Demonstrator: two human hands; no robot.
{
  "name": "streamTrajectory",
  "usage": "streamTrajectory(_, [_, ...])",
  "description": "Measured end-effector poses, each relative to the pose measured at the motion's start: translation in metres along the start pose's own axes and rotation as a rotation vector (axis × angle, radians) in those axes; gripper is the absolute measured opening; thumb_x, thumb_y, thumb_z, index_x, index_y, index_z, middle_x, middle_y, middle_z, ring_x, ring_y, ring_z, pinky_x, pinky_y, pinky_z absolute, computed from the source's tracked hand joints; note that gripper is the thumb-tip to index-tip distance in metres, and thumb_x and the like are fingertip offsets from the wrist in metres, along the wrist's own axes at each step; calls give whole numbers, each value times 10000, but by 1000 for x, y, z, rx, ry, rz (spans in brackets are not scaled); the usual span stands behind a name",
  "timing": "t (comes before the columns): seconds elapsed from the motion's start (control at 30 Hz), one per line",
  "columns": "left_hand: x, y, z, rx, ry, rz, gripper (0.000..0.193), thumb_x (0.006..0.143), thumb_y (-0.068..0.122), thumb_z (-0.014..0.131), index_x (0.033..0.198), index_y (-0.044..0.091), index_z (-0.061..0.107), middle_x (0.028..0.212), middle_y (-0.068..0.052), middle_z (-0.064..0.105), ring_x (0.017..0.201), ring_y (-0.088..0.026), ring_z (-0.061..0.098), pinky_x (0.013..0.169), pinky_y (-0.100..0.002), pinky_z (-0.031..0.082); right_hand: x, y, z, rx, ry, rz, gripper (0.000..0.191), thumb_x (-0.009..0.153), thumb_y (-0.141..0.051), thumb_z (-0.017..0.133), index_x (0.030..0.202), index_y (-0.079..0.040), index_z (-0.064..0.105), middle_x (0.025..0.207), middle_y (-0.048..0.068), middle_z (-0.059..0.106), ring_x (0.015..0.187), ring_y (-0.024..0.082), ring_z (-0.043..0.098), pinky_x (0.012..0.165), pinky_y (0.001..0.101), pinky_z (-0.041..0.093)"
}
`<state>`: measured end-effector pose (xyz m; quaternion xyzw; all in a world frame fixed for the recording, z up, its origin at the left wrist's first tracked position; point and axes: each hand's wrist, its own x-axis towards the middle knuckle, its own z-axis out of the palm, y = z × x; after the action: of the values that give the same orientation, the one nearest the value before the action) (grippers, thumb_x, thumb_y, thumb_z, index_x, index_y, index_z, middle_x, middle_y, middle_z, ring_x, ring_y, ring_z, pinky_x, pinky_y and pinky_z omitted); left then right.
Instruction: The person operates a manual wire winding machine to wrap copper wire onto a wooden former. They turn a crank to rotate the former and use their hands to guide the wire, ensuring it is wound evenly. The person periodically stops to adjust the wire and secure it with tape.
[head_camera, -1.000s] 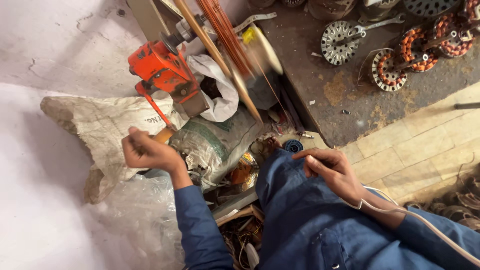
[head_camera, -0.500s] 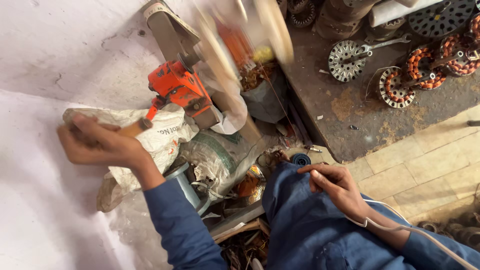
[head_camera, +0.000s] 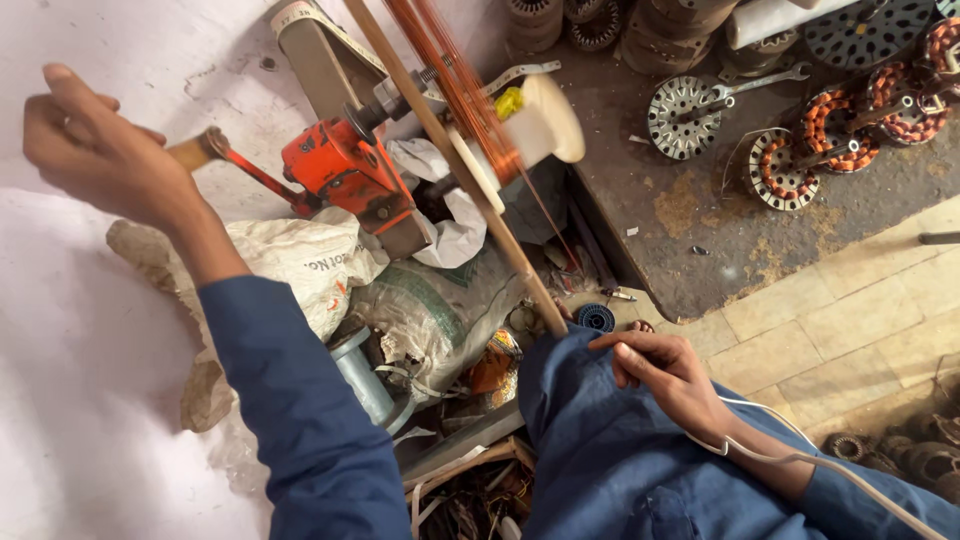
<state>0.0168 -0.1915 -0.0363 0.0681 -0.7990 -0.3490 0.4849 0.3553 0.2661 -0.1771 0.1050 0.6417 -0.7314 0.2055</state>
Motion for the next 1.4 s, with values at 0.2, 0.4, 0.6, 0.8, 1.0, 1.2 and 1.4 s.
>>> streamTrajectory(0.2, [-7, 0, 28, 133, -48, -61, 572, 1067, 556, 482, 689, 139, 581, 601, 41, 586, 504, -124, 616, 487, -375, 424, -1, 3, 1, 37, -20, 9, 307, 1020, -193, 577, 1127, 18, 774, 702, 11, 592, 688, 94, 531, 648, 267, 452])
streamTrajectory(0.4, [-48, 0, 39, 81, -171, -148, 625, 1031, 604, 497, 720, 96, 686, 669, -47, 720, 539, -174, 691, 512, -412, 547, 1, 2, -1, -39, -14, -3, 314, 1021, -194, 569, 1121, 20, 776, 693, 16, 599, 684, 97, 539, 645, 265, 454])
streamTrajectory(0.6, [-85, -14, 39, 201, -330, -217, 681, 1020, 616, 428, 710, 78, 708, 646, -73, 732, 582, -223, 722, 601, -422, 544, 2, -1, -2, -12, -17, -30, 323, 1023, -201, 567, 1132, 22, 773, 701, 12, 596, 673, 93, 519, 621, 263, 429])
streamTrajectory(0.8, [-141, -34, 24, 327, -440, -225, 545, 994, 512, 481, 773, 53, 673, 701, -121, 695, 687, -353, 675, 649, -452, 505, -2, -6, -5, -31, -9, -10, 319, 1020, -202, 570, 1132, 14, 777, 692, 11, 606, 677, 86, 526, 621, 255, 424])
streamTrajectory(1.0, [-197, -34, -7, 230, -384, -107, 397, 1038, 399, 531, 899, 81, 724, 788, -108, 720, 758, -367, 687, 659, -469, 500, -11, -9, -3, -27, 14, 10, 307, 1017, -202, 575, 1122, 0, 780, 690, 6, 610, 681, 85, 539, 634, 248, 440])
streamTrajectory(1.2, [-224, 2, -47, 404, -407, -355, 483, 968, 490, 628, 792, 49, 719, 725, -133, 724, 680, -344, 681, 618, -461, 481, -9, -14, -3, -80, 17, -7, 312, 1027, -208, 568, 1123, -3, 783, 685, 4, 599, 678, 86, 530, 631, 253, 433])
streamTrajectory(1.4, [-226, 40, -84, 72, -209, -459, 426, 979, 321, 687, 714, -8, 634, 623, -65, 556, 570, -172, 482, 565, -381, 377, -15, -19, 0, -28, -11, -63, 312, 1015, -197, 574, 1130, 11, 776, 695, 4, 591, 682, 88, 522, 636, 260, 440])
